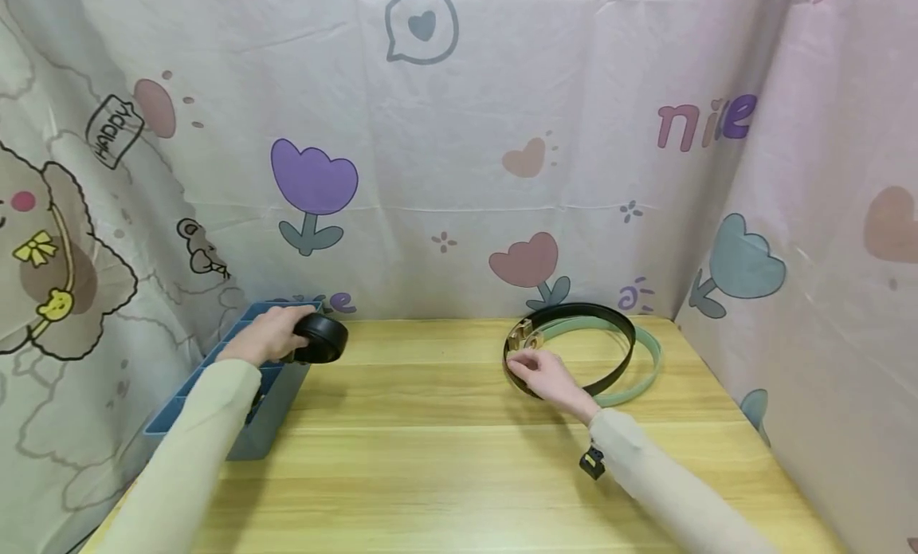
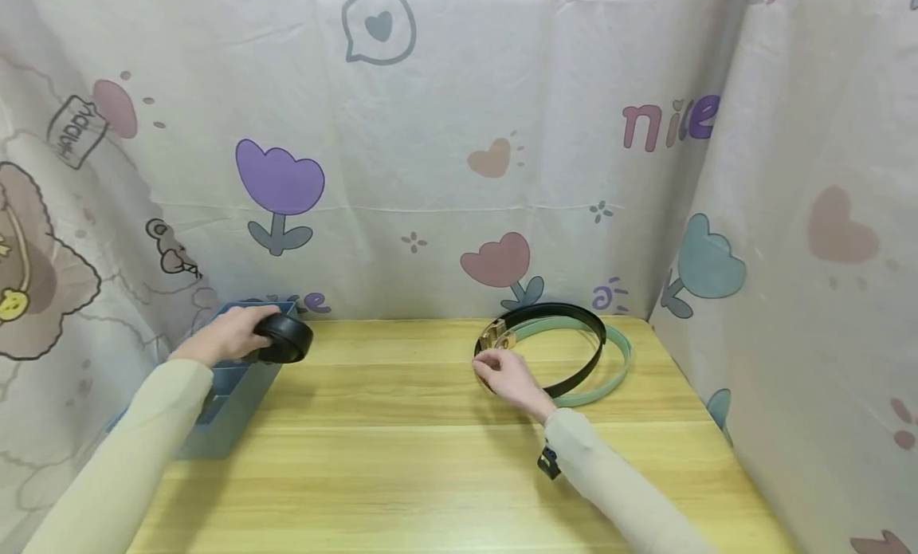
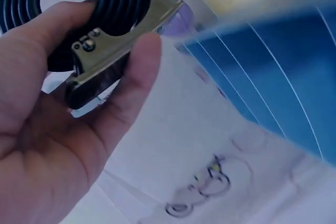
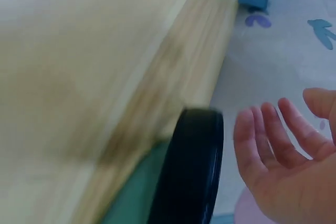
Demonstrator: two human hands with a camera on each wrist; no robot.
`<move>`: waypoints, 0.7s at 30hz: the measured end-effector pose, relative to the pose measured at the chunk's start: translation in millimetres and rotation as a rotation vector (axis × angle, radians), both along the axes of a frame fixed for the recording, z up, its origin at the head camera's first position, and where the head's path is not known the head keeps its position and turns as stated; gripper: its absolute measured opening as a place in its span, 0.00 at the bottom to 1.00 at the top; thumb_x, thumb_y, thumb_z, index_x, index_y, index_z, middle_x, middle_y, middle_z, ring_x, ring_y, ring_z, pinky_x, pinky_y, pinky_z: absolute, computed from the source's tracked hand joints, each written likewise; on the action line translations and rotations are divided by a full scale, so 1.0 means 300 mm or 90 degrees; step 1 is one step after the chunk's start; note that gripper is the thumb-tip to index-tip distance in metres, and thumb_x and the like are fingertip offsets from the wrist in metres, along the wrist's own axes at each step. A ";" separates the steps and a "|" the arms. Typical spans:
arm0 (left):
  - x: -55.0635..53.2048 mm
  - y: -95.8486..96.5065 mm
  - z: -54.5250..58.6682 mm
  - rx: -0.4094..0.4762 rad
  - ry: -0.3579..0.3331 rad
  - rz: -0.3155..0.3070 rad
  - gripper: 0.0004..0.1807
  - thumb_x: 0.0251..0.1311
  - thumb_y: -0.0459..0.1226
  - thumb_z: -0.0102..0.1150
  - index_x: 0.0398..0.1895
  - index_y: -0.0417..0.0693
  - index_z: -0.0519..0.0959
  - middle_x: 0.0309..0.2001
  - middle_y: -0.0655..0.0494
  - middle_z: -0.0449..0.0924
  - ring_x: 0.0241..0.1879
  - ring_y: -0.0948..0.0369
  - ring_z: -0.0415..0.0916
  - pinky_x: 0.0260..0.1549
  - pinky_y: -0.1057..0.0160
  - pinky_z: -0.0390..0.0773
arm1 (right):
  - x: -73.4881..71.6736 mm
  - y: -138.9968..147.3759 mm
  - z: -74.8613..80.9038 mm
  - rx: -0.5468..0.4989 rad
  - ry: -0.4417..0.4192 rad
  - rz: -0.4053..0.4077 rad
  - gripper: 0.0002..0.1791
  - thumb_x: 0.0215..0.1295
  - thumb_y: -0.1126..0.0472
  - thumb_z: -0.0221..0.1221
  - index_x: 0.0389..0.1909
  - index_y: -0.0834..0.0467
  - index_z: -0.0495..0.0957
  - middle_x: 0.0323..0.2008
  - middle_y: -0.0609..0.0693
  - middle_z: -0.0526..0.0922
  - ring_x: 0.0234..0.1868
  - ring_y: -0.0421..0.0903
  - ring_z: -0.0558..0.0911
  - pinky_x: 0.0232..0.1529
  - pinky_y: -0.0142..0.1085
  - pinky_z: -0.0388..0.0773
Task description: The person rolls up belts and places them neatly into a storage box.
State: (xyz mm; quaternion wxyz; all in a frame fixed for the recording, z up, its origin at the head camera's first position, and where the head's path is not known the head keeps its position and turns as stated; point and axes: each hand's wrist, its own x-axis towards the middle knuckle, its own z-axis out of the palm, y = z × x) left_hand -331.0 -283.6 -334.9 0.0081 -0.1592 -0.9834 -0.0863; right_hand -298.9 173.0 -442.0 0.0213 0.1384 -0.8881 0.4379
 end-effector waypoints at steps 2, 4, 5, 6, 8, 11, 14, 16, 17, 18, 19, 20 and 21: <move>0.002 -0.034 0.006 -0.009 -0.008 0.016 0.21 0.60 0.31 0.63 0.57 0.41 0.72 0.44 0.35 0.78 0.32 0.48 0.76 0.29 0.51 0.76 | -0.010 0.019 -0.001 0.072 0.073 -0.030 0.13 0.70 0.56 0.57 0.49 0.56 0.83 0.45 0.51 0.86 0.45 0.48 0.83 0.48 0.44 0.78; 0.005 -0.062 0.012 -0.014 -0.016 0.029 0.21 0.60 0.31 0.62 0.57 0.41 0.71 0.45 0.34 0.78 0.31 0.48 0.76 0.27 0.53 0.76 | -0.018 0.039 -0.003 0.121 0.117 -0.049 0.11 0.69 0.55 0.58 0.46 0.53 0.85 0.44 0.49 0.87 0.46 0.47 0.83 0.50 0.46 0.77; 0.007 -0.075 0.015 -0.014 -0.021 0.034 0.22 0.60 0.31 0.62 0.58 0.41 0.71 0.45 0.33 0.77 0.31 0.49 0.76 0.26 0.54 0.76 | -0.022 0.048 -0.004 0.139 0.130 -0.054 0.10 0.69 0.55 0.59 0.45 0.53 0.85 0.44 0.48 0.87 0.46 0.48 0.83 0.50 0.46 0.77; 0.008 -0.088 0.018 -0.016 -0.021 0.038 0.22 0.60 0.31 0.62 0.58 0.41 0.71 0.45 0.33 0.77 0.30 0.49 0.76 0.26 0.54 0.76 | -0.026 0.055 -0.006 0.156 0.141 -0.056 0.10 0.68 0.55 0.59 0.44 0.53 0.85 0.43 0.48 0.87 0.46 0.48 0.83 0.50 0.47 0.77; 0.009 -0.113 0.023 -0.021 -0.020 0.047 0.24 0.60 0.30 0.62 0.59 0.40 0.70 0.45 0.32 0.77 0.31 0.49 0.76 0.26 0.53 0.76 | -0.031 0.065 -0.008 0.176 0.151 -0.056 0.11 0.68 0.54 0.59 0.44 0.53 0.85 0.43 0.48 0.87 0.47 0.49 0.84 0.52 0.49 0.77; 0.007 -0.156 0.025 -0.038 -0.007 0.054 0.23 0.59 0.30 0.62 0.58 0.39 0.70 0.43 0.34 0.79 0.33 0.48 0.76 0.31 0.49 0.75 | -0.029 0.069 -0.008 0.184 0.155 -0.058 0.12 0.68 0.54 0.60 0.44 0.55 0.85 0.43 0.48 0.87 0.47 0.50 0.84 0.51 0.49 0.77; 0.006 -0.196 0.021 -0.050 -0.008 0.075 0.19 0.60 0.29 0.61 0.53 0.39 0.70 0.38 0.37 0.79 0.32 0.48 0.74 0.31 0.48 0.74 | -0.019 0.067 -0.007 0.175 0.146 -0.058 0.13 0.68 0.54 0.60 0.46 0.56 0.85 0.45 0.49 0.87 0.48 0.50 0.83 0.52 0.50 0.77; 0.005 -0.221 0.017 -0.060 -0.004 0.084 0.16 0.60 0.29 0.61 0.49 0.39 0.70 0.35 0.39 0.78 0.30 0.49 0.73 0.30 0.48 0.72 | -0.012 0.066 -0.004 0.168 0.142 -0.052 0.13 0.68 0.54 0.59 0.46 0.56 0.85 0.46 0.50 0.86 0.49 0.50 0.83 0.52 0.50 0.77; 0.004 -0.232 0.013 -0.065 0.004 0.086 0.14 0.60 0.28 0.61 0.47 0.39 0.70 0.33 0.40 0.78 0.29 0.49 0.72 0.29 0.49 0.72 | -0.009 0.065 -0.002 0.164 0.140 -0.048 0.13 0.68 0.55 0.59 0.46 0.57 0.85 0.46 0.50 0.86 0.49 0.50 0.83 0.52 0.50 0.77; 0.003 -0.242 0.008 -0.073 0.012 0.088 0.14 0.59 0.28 0.61 0.46 0.39 0.70 0.32 0.41 0.77 0.28 0.50 0.72 0.29 0.49 0.72 | -0.006 0.064 0.000 0.161 0.138 -0.045 0.13 0.68 0.55 0.59 0.46 0.56 0.85 0.46 0.50 0.86 0.49 0.50 0.83 0.52 0.50 0.77; 0.002 -0.251 0.002 -0.079 0.019 0.092 0.13 0.59 0.28 0.61 0.45 0.39 0.70 0.31 0.41 0.77 0.27 0.50 0.71 0.29 0.49 0.71 | -0.003 0.064 0.002 0.159 0.138 -0.042 0.13 0.68 0.55 0.59 0.46 0.56 0.85 0.47 0.50 0.86 0.49 0.50 0.83 0.52 0.49 0.77; 0.001 -0.258 -0.006 -0.084 0.025 0.094 0.13 0.59 0.27 0.60 0.45 0.39 0.70 0.31 0.41 0.77 0.27 0.50 0.71 0.28 0.49 0.71 | 0.000 0.062 0.003 0.157 0.137 -0.041 0.12 0.68 0.55 0.59 0.45 0.56 0.85 0.47 0.50 0.86 0.49 0.50 0.83 0.52 0.49 0.77; 0.001 -0.263 -0.015 -0.088 0.027 0.099 0.13 0.60 0.27 0.60 0.45 0.38 0.70 0.31 0.41 0.77 0.26 0.50 0.71 0.28 0.49 0.71 | 0.002 0.061 0.003 0.155 0.137 -0.040 0.11 0.68 0.56 0.59 0.45 0.55 0.85 0.47 0.50 0.87 0.48 0.49 0.83 0.51 0.49 0.77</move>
